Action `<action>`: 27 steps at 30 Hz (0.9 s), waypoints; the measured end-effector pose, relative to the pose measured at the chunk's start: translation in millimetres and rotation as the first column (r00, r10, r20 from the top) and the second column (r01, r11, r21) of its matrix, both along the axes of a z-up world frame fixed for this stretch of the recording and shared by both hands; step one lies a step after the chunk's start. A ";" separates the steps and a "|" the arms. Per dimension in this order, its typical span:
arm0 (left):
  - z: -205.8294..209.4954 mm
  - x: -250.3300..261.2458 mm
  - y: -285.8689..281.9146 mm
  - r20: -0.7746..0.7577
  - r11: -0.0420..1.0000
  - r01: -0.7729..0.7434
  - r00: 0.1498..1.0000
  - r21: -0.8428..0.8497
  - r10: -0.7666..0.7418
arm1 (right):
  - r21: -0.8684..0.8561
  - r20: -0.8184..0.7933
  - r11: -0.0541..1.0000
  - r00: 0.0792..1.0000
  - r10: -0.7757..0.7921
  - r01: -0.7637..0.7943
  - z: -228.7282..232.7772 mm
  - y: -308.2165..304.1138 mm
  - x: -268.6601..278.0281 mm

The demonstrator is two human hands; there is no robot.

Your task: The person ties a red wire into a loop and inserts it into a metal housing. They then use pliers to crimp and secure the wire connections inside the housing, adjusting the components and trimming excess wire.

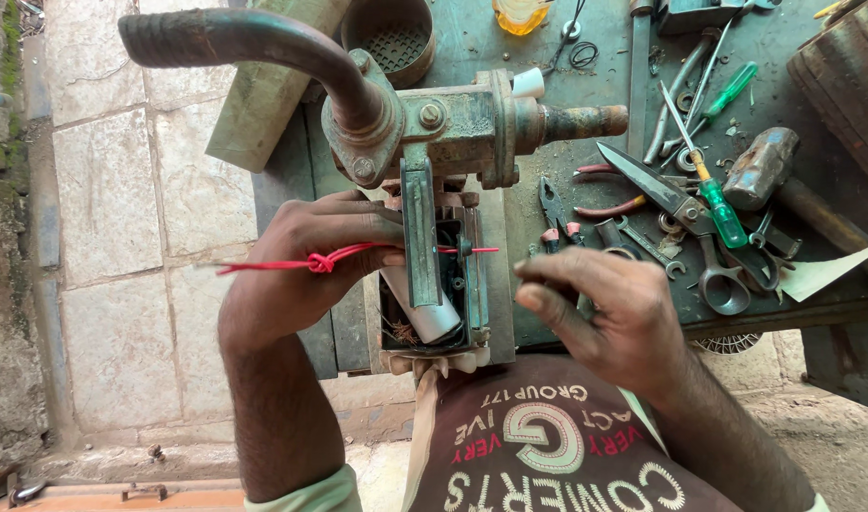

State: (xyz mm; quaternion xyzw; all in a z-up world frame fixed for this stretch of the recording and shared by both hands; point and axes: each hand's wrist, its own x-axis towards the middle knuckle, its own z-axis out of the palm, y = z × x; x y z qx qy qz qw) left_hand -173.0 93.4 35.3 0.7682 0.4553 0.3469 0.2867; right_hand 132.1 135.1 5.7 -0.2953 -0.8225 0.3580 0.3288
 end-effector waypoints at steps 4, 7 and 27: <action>-5.9 -1.2 4.2 0.177 0.996 0.007 0.984 -0.094 0.010 | 0.005 0.022 1.000 0.999 0.031 -0.031 11.4 13.1 -9.1; -12.3 2.6 4.8 0.274 0.994 -0.011 0.961 -0.107 0.040 | 0.030 0.037 0.999 0.998 0.043 -0.044 22.2 16.4 -16.3; -24.2 16.5 -31.9 0.414 0.962 -0.271 0.878 0.018 0.240 | 0.085 0.367 0.963 0.907 0.208 -0.255 53.1 38.1 -61.3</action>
